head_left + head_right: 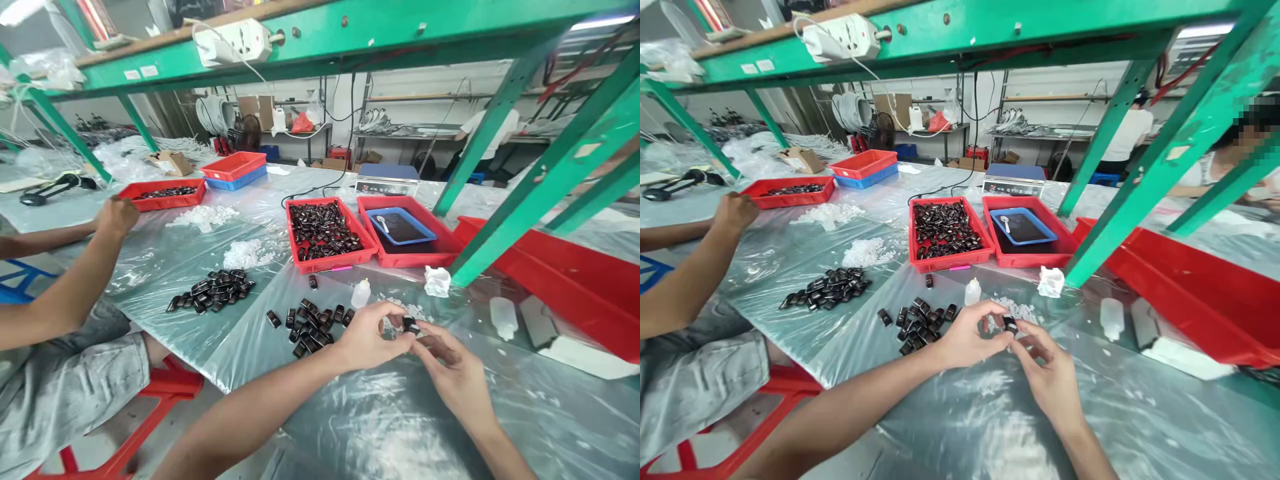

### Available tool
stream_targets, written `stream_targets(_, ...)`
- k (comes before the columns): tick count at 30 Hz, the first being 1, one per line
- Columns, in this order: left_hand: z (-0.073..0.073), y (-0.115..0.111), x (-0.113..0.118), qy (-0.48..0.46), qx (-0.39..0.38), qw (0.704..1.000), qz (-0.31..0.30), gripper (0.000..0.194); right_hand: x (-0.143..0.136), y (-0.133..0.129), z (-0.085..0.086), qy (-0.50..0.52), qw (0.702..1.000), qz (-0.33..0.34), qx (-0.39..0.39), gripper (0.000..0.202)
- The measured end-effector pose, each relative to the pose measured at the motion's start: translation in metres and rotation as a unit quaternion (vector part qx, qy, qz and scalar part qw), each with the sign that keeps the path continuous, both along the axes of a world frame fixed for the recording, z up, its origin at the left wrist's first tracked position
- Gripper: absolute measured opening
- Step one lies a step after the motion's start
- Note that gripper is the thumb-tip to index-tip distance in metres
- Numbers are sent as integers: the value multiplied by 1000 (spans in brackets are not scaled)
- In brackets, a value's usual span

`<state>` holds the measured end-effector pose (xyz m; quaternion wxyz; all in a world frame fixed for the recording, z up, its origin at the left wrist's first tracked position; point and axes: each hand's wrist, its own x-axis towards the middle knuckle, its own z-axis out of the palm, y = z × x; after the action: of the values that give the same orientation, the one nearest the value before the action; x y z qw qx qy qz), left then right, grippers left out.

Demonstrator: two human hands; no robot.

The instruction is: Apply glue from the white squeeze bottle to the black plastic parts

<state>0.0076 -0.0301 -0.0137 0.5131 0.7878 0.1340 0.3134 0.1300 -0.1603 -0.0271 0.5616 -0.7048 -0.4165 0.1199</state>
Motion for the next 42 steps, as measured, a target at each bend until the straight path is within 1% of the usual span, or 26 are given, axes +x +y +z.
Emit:
stream_targets(3, 4, 1, -5, -5, 69, 998, -1, 24, -1, -1, 9, -45, 999, 16, -14, 39)
stream_targets(5, 7, 2, -8, -10, 94, 996, 0, 21, -2, -2, 14, -75, 997, 21, -19, 35)
stream_targets(9, 7, 4, -10, 12, 89, 996, 9, 21, -3, -4, 17, -112, 993, 21, -30, 32)
stream_targets(13, 5, 4, -11, 17, 88, 996, 2, 24, -1, -6, 18, -136, 990, 23, -32, 27)
stream_targets(20, 6, 5, -12, 35, 84, 996, 15, 20, -3, -8, 21, -150, 987, 46, -27, 20)
stream_targets(23, 4, 7, -12, 9, 116, 993, 23, 21, -2, -8, 20, -137, 989, 56, -22, 20)
stream_targets(26, 1, 8, -12, -32, 149, 988, 8, 20, 0, -8, 17, -129, 989, 66, -16, 19)
stream_targets(28, -1, 10, -11, -44, 116, 992, -1, 17, 1, -8, 15, -122, 990, 66, -18, 20)
stream_targets(31, -2, 12, -8, -44, -4, 999, -18, 16, 2, -8, 14, -107, 992, 71, -23, 21)
stream_targets(34, -1, 13, -5, -35, -144, 987, -69, 25, 3, -8, 13, -92, 993, 76, -21, 22)
stream_targets(36, 0, 13, -4, -25, -208, 974, -87, 31, 4, -9, 13, -83, 993, 76, -19, 22)
stream_targets(37, 0, 14, -4, -22, -227, 970, -85, 33, 4, -9, 13, -80, 994, 76, -19, 22)
stream_targets(39, 1, 14, -4, -20, -241, 968, -72, 33, 5, -9, 13, -78, 994, 78, -18, 21)
stream_targets(42, 0, 14, -5, -15, -209, 977, -46, 29, 4, -8, 13, -80, 994, 78, -15, 21)
